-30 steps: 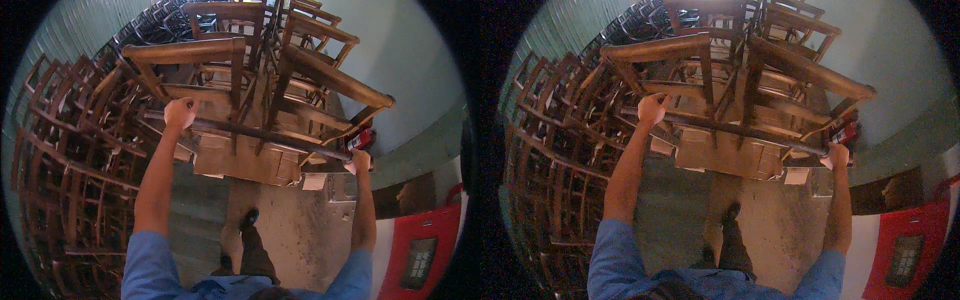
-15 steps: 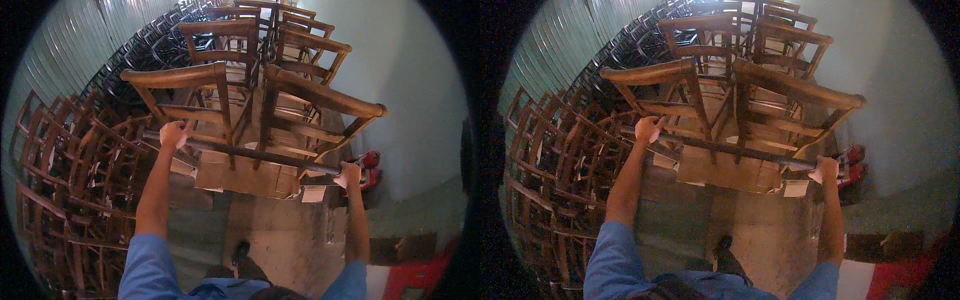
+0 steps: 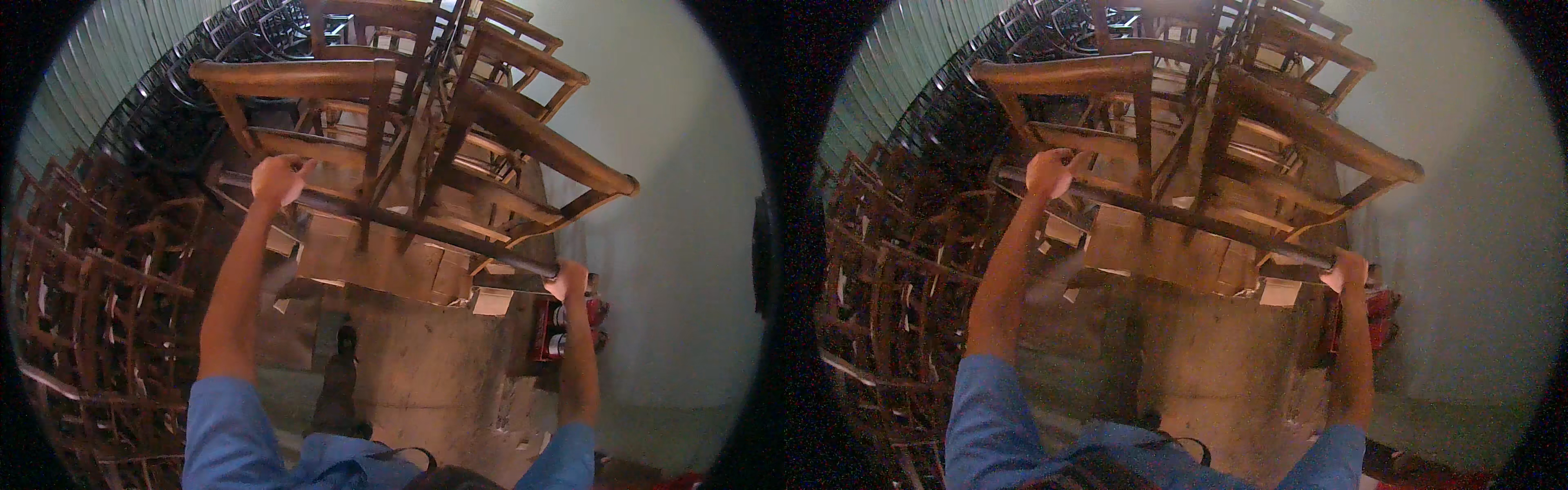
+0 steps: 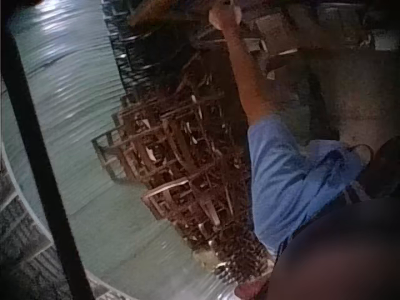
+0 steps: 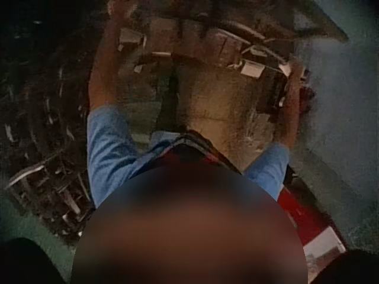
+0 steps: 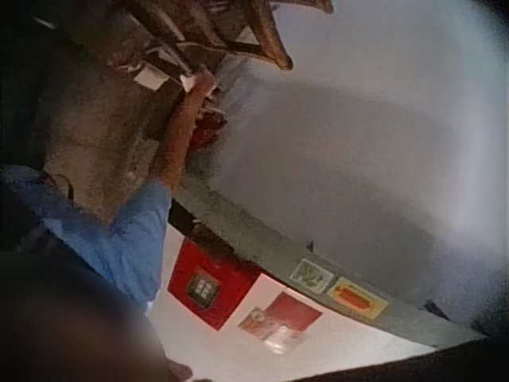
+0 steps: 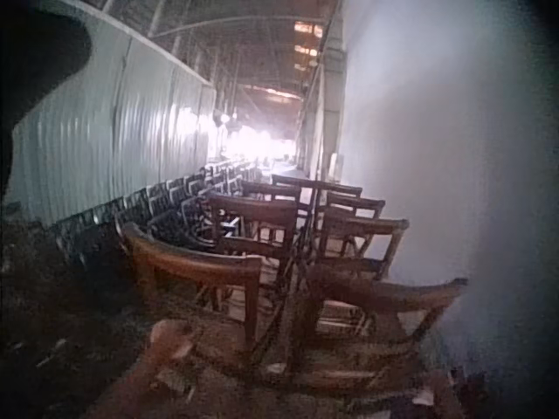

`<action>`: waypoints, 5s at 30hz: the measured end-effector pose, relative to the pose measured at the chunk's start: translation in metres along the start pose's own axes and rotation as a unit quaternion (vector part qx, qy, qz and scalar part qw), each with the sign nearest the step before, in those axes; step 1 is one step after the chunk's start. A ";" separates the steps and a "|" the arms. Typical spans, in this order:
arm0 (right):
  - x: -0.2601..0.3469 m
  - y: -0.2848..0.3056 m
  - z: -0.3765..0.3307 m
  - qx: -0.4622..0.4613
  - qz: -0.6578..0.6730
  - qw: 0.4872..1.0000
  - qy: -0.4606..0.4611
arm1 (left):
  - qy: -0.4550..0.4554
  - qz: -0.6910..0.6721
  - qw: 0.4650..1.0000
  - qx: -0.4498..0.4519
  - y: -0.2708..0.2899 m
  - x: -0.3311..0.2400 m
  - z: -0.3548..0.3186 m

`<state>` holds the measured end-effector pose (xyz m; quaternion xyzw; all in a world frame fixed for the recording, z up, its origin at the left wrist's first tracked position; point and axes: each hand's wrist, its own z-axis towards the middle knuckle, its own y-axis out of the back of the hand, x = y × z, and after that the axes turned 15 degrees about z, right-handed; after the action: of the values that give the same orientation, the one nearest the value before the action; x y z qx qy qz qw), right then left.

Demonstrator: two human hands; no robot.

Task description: The person repeatedly picks up wooden chair frames from a pile and stacks them upright on a cardboard base. The person handles the chairs one at a time, lifting and placing them into a growing stack.

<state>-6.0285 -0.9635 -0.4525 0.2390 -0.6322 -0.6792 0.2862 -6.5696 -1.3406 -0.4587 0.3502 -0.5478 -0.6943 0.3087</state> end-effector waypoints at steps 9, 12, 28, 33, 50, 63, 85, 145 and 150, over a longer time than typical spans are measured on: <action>-0.031 -0.014 0.126 0.069 -0.055 0.995 -0.045 | -0.023 0.005 0.999 0.026 0.012 -0.052 0.098; -0.024 -0.006 0.146 0.006 -0.086 0.994 -0.061 | -0.050 0.002 0.999 0.011 0.011 -0.052 0.129; -0.001 0.042 0.142 -0.010 -0.030 0.997 -0.077 | -0.099 0.035 0.994 -0.040 0.034 -0.059 0.200; 0.006 0.073 0.137 0.024 -0.040 0.994 -0.097 | -0.134 0.020 0.988 -0.075 0.031 -0.072 0.207; -0.032 0.074 0.156 -0.027 0.017 0.991 -0.133 | -0.127 -0.058 0.982 -0.125 0.030 -0.136 0.233; -0.078 0.058 0.180 -0.057 0.035 0.988 -0.137 | -0.121 -0.022 0.985 -0.119 0.009 -0.201 0.274; -0.142 0.075 0.207 -0.092 0.023 0.983 -0.159 | -0.192 -0.025 0.973 -0.128 0.007 -0.311 0.359; -0.529 0.215 0.238 -0.070 0.095 0.971 -0.207 | -0.301 -0.029 0.943 -0.138 0.052 -0.769 0.312; -0.590 0.221 0.270 -0.055 0.089 0.967 -0.231 | -0.240 0.020 0.968 -0.066 0.060 -0.838 0.315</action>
<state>-5.7690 -0.3689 -0.2307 0.0019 -0.6614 -0.7217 0.2042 -6.3537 -0.5008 -0.2273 0.1412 -0.5659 -0.7863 0.2040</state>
